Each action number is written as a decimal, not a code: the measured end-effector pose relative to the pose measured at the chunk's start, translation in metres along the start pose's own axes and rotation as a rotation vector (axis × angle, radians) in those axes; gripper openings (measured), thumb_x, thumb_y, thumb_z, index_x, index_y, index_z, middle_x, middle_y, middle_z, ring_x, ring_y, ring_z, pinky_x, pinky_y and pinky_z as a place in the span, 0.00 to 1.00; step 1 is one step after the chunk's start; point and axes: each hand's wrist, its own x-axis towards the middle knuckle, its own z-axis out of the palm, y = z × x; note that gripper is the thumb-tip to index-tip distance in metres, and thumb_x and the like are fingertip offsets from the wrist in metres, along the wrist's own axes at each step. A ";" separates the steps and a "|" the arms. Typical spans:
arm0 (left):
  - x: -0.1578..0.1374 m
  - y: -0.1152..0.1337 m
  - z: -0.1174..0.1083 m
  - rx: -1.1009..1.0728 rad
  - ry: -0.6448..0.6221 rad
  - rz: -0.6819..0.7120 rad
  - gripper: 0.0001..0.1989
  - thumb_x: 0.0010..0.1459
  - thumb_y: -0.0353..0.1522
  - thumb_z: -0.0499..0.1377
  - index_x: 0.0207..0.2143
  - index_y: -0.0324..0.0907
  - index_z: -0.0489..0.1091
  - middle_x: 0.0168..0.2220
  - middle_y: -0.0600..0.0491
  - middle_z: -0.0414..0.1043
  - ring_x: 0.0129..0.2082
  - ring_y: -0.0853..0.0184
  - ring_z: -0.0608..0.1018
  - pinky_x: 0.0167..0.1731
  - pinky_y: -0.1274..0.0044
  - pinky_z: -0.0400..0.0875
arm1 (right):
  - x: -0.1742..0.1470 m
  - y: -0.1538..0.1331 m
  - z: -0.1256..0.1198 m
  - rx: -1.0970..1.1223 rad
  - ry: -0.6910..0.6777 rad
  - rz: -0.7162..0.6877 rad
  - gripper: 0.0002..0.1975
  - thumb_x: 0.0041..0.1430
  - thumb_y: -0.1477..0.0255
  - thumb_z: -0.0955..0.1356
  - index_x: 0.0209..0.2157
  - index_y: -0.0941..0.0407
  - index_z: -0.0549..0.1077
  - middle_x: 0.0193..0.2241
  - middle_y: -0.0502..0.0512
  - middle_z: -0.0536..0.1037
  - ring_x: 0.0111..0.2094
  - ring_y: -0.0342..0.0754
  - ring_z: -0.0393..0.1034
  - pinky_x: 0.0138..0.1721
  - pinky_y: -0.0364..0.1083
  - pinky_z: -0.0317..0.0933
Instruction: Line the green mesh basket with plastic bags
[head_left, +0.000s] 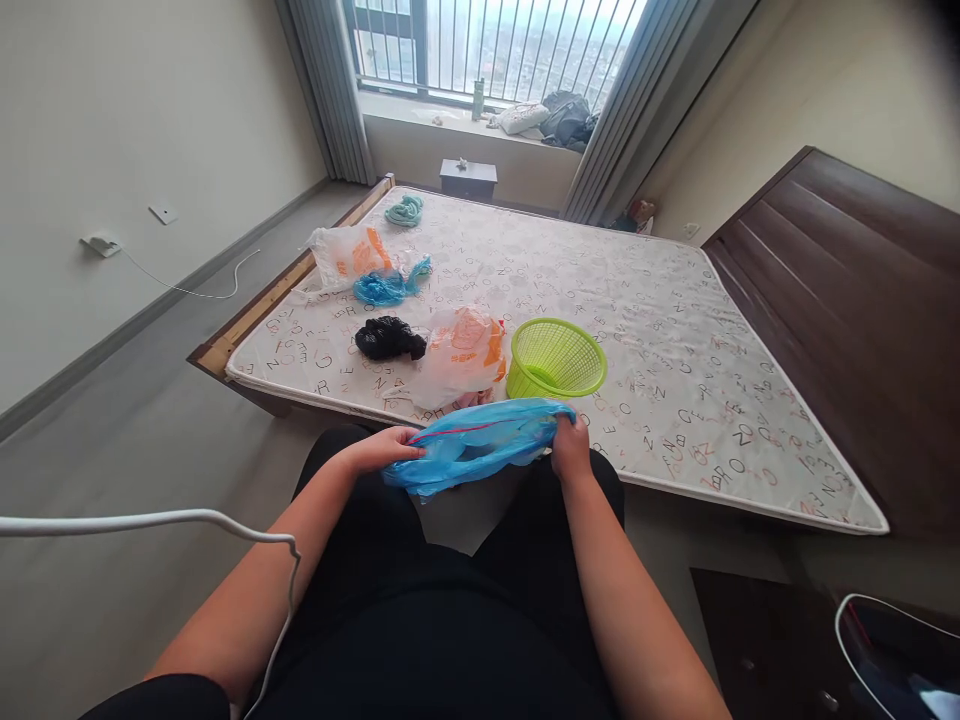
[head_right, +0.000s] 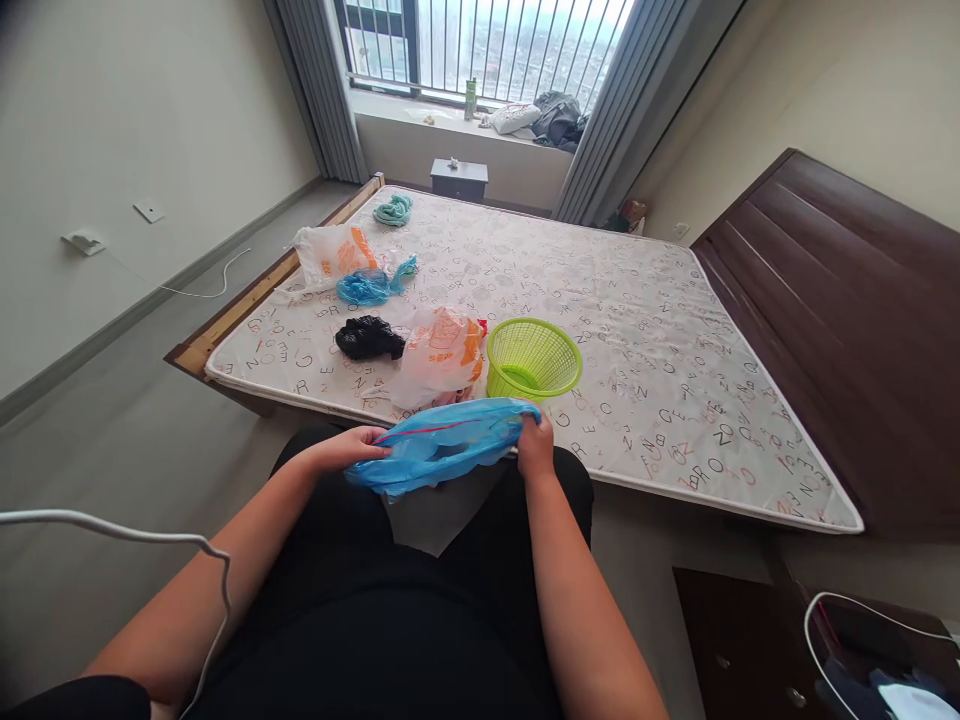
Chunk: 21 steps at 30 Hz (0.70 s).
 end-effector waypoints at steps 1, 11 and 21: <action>0.000 0.000 -0.002 0.068 0.050 0.011 0.18 0.44 0.39 0.73 0.37 0.41 0.79 0.33 0.51 0.80 0.34 0.59 0.80 0.32 0.75 0.71 | -0.002 -0.011 0.000 0.058 0.011 -0.025 0.17 0.57 0.62 0.67 0.45 0.56 0.77 0.45 0.57 0.83 0.45 0.51 0.76 0.43 0.47 0.69; 0.055 0.120 -0.002 0.159 0.363 0.203 0.09 0.55 0.37 0.64 0.32 0.40 0.76 0.27 0.51 0.75 0.31 0.59 0.79 0.35 0.71 0.75 | 0.033 -0.160 -0.014 0.350 -0.125 -0.090 0.13 0.61 0.63 0.70 0.45 0.54 0.74 0.46 0.58 0.81 0.41 0.49 0.77 0.36 0.47 0.73; 0.141 0.289 0.057 -0.514 0.335 0.943 0.13 0.68 0.36 0.56 0.51 0.42 0.74 0.49 0.51 0.76 0.54 0.59 0.79 0.52 0.66 0.76 | 0.138 -0.238 -0.080 0.299 0.047 -0.439 0.17 0.69 0.59 0.58 0.47 0.47 0.74 0.56 0.53 0.73 0.50 0.48 0.75 0.45 0.57 0.71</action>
